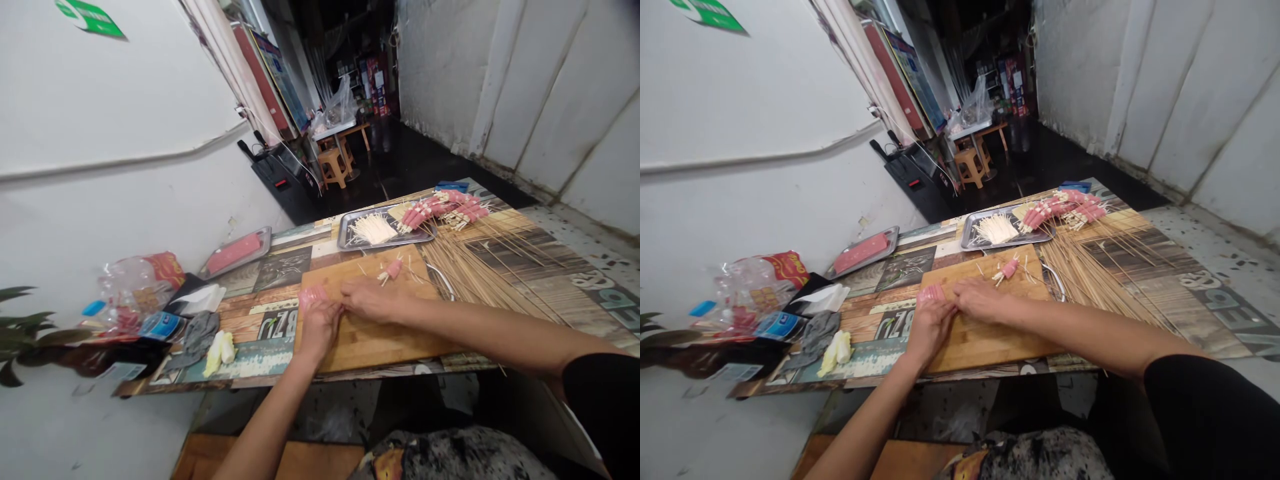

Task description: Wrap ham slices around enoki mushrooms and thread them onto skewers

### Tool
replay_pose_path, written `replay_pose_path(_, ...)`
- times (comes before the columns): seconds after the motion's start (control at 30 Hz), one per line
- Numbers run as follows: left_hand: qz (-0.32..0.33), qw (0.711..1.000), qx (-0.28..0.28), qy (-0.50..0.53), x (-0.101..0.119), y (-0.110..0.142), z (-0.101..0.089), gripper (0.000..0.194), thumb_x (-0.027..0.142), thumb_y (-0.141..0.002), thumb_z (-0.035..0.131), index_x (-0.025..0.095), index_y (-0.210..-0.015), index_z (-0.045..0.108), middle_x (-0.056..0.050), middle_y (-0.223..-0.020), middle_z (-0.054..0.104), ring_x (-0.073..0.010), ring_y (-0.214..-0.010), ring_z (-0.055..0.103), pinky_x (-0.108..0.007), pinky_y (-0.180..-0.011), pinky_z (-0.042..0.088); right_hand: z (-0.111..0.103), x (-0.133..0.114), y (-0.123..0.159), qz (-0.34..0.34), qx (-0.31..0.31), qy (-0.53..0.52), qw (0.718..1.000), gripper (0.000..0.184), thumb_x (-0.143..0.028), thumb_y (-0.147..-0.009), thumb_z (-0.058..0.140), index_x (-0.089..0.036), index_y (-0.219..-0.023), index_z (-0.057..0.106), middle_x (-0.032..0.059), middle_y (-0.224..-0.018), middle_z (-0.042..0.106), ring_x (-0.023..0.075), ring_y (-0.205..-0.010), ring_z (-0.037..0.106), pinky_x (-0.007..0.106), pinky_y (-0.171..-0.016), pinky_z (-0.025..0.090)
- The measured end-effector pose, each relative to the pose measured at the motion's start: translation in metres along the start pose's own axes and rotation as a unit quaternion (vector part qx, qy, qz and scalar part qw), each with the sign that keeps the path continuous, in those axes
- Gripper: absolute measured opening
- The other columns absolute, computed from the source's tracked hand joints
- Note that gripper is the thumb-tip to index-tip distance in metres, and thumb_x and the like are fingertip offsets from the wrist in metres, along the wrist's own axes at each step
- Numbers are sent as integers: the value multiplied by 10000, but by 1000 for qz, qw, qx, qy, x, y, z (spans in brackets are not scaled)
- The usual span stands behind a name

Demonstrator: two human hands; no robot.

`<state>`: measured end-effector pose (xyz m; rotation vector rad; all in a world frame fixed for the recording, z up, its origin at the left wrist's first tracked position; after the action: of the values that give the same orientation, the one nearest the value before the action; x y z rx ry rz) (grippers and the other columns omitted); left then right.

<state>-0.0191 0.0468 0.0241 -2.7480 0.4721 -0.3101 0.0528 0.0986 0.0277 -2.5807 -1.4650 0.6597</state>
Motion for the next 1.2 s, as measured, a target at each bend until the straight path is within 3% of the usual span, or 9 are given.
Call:
replay_pose_path(0.1,-16,997,-55,43,-6,-8,5,293,268,-977,474,189,-835,718,-49,-760,716,-170,-724,635,-291,-709,455,3,-12,6,-71,-26,10,997,242,-215,-975,431,-150,-905,654,56,-943,641,167,-888,510,277,-815,383)
replay_pose_path(0.17,-20,998,-57,18,-6,-9,7,289,264,-972,482,176,-832,718,-66,-777,716,-187,-748,641,-311,-731,464,7,-9,5,-84,-30,25,996,278,-232,-990,416,-132,-915,665,69,-938,636,166,-866,511,285,-787,381)
replay_pose_path(0.4,17,996,83,-32,0,4,10,238,246,-974,477,170,-1010,700,-103,-993,731,-218,-879,661,-366,-787,522,25,6,-16,-29,-77,21,996,198,-177,-885,555,-130,-762,702,48,-808,643,149,-690,493,276,-599,336)
replay_pose_path(0.53,21,996,83,-8,0,2,10,274,274,-988,463,176,-1009,718,-81,-918,738,-193,-823,656,-339,-766,522,-2,9,1,-23,-25,37,999,231,-200,-939,491,-155,-889,712,51,-891,656,163,-778,528,274,-709,370)
replay_pose_path(0.63,9,998,65,16,0,0,8,279,283,-995,458,209,-1102,705,-56,-889,731,-171,-824,646,-321,-798,506,-30,45,35,66,19,62,996,289,-216,-965,444,-120,-888,705,103,-883,646,199,-838,525,311,-769,366)
replay_pose_path(0.73,10,998,64,24,-2,0,7,278,295,-994,465,225,-1137,693,-50,-924,729,-167,-870,648,-311,-830,500,-48,95,75,196,38,127,972,282,-216,-956,448,-135,-948,718,111,-903,636,217,-869,523,314,-767,358)
replay_pose_path(0.83,15,997,64,36,-5,0,9,272,301,-991,474,226,-1140,689,-49,-962,731,-165,-896,653,-306,-833,503,-46,115,92,215,14,159,964,290,-204,-951,436,-136,-1001,714,106,-906,633,217,-841,524,307,-725,354)
replay_pose_path(1.03,10,999,39,7,-3,-7,15,260,273,-987,475,203,-1107,695,-62,-948,737,-175,-883,655,-326,-835,503,-42,110,82,209,8,144,967,301,-105,-921,416,-118,-993,708,109,-895,635,212,-844,536,298,-691,349)
replay_pose_path(1.2,-2,999,20,-29,0,-9,17,268,254,-992,457,190,-1102,692,-60,-936,739,-187,-862,653,-344,-844,493,-48,86,84,178,41,91,979,278,-115,-926,423,-149,-1001,688,71,-876,603,175,-769,509,281,-671,351)
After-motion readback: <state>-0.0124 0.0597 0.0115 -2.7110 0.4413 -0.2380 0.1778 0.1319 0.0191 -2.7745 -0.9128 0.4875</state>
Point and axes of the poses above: each hand's wrist, its own y-axis away from the middle knuckle, its own z-axis out of the palm, x = y × z, the point moved 9 cm from there along -y, towards the middle knuckle
